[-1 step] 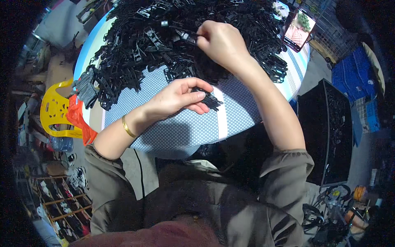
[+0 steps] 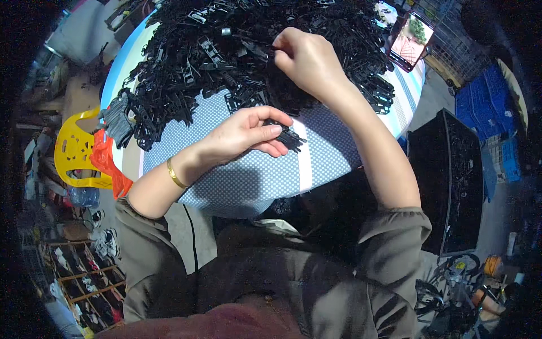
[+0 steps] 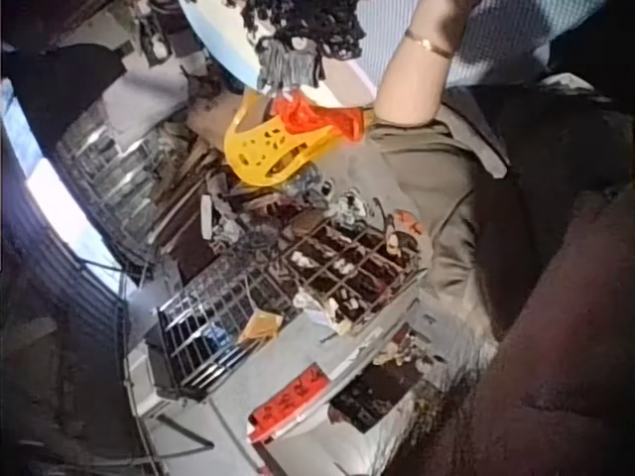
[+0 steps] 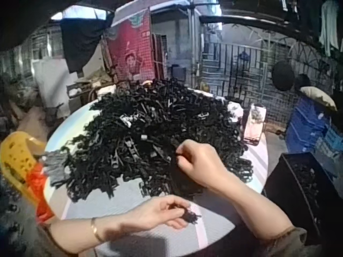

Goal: Manually assemble and inspect small black plastic cable connectors at a factory workstation.

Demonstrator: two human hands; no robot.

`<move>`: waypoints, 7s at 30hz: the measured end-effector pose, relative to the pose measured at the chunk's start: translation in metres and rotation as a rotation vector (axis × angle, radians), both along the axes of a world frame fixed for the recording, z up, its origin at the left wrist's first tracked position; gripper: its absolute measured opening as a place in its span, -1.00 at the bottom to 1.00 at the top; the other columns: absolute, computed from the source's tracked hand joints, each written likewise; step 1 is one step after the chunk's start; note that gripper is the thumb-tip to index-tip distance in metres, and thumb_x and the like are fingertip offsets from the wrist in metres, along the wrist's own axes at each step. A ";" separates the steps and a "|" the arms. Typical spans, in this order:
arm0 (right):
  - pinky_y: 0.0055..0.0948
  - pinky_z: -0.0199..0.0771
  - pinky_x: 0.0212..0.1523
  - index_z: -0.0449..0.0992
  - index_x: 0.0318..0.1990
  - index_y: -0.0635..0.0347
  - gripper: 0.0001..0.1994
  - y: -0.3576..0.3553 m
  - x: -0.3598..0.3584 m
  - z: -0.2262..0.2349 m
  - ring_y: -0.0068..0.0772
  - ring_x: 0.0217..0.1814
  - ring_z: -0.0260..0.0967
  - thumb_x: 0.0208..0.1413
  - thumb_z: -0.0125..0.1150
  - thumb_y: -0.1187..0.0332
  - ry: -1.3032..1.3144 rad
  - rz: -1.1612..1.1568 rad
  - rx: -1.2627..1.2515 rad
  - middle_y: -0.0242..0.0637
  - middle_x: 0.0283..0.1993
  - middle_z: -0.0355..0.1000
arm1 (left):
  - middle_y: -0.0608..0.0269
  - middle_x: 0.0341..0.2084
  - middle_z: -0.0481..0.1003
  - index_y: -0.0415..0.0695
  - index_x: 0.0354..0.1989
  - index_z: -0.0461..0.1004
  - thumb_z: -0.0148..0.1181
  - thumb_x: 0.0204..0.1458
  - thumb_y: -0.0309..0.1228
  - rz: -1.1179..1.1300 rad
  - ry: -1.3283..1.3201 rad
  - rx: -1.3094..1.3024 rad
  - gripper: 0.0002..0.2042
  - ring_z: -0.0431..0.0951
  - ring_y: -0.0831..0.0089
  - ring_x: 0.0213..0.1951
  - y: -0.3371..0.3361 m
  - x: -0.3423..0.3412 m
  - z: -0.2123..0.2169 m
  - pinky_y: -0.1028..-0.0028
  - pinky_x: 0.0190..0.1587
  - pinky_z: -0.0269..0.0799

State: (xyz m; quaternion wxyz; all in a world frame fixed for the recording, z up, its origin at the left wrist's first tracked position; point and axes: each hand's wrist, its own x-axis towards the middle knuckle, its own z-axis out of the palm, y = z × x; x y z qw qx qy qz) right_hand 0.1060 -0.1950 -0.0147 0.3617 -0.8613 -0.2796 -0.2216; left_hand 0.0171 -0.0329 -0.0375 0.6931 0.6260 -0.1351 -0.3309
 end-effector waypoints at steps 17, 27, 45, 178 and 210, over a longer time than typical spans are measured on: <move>-0.39 0.48 -0.22 0.49 -0.23 0.27 -0.76 -0.020 -0.083 -0.023 -0.17 -0.20 0.45 -0.14 0.22 0.51 -0.171 0.324 -0.037 -0.12 -0.14 0.43 | 0.03 -0.27 0.45 -0.35 -0.02 0.22 -0.16 0.14 -0.54 0.169 -0.061 -0.017 -0.75 0.54 0.35 -0.24 0.006 0.002 -0.002 0.51 -0.16 0.52; -0.40 0.45 -0.30 0.44 -0.21 0.24 -0.67 -0.030 -0.078 -0.011 -0.23 -0.30 0.42 -0.25 0.26 0.59 -0.163 0.202 -0.055 -0.20 -0.25 0.45 | -0.02 -0.18 0.41 -0.43 0.06 0.15 -0.23 0.18 -0.48 0.375 0.031 -0.232 -0.67 0.52 0.34 -0.19 0.006 0.001 0.006 0.52 -0.06 0.47; -0.38 0.42 -0.30 0.47 -0.22 0.22 -0.67 -0.020 -0.086 -0.020 -0.24 -0.26 0.43 -0.27 0.27 0.51 -0.497 0.155 -0.156 -0.24 -0.22 0.48 | 0.19 -0.24 0.45 -0.32 0.09 0.22 -0.02 0.11 -0.48 0.351 -0.161 -0.024 -0.63 0.49 0.55 -0.23 0.005 -0.006 0.006 0.58 -0.09 0.43; -0.57 0.39 -0.37 0.44 -0.17 0.16 -0.70 0.018 -0.041 0.000 -0.55 -0.35 0.34 -0.15 0.25 0.41 0.046 0.171 0.069 -0.36 -0.43 0.37 | 0.15 -0.39 0.48 -0.35 -0.03 0.28 -0.05 0.11 -0.49 -0.229 -0.164 0.132 -0.72 0.53 0.54 -0.38 -0.009 -0.010 -0.008 0.59 -0.32 0.49; -0.34 0.40 -0.08 0.47 -0.23 0.27 -0.68 -0.024 -0.082 -0.029 -0.19 -0.07 0.42 -0.23 0.34 0.49 -0.294 0.287 0.038 -0.17 -0.19 0.48 | 0.10 -0.22 0.44 -0.39 0.12 0.12 0.03 0.06 -0.52 0.360 -0.141 -0.238 -0.55 0.49 0.50 -0.22 0.003 -0.009 -0.006 0.60 -0.13 0.44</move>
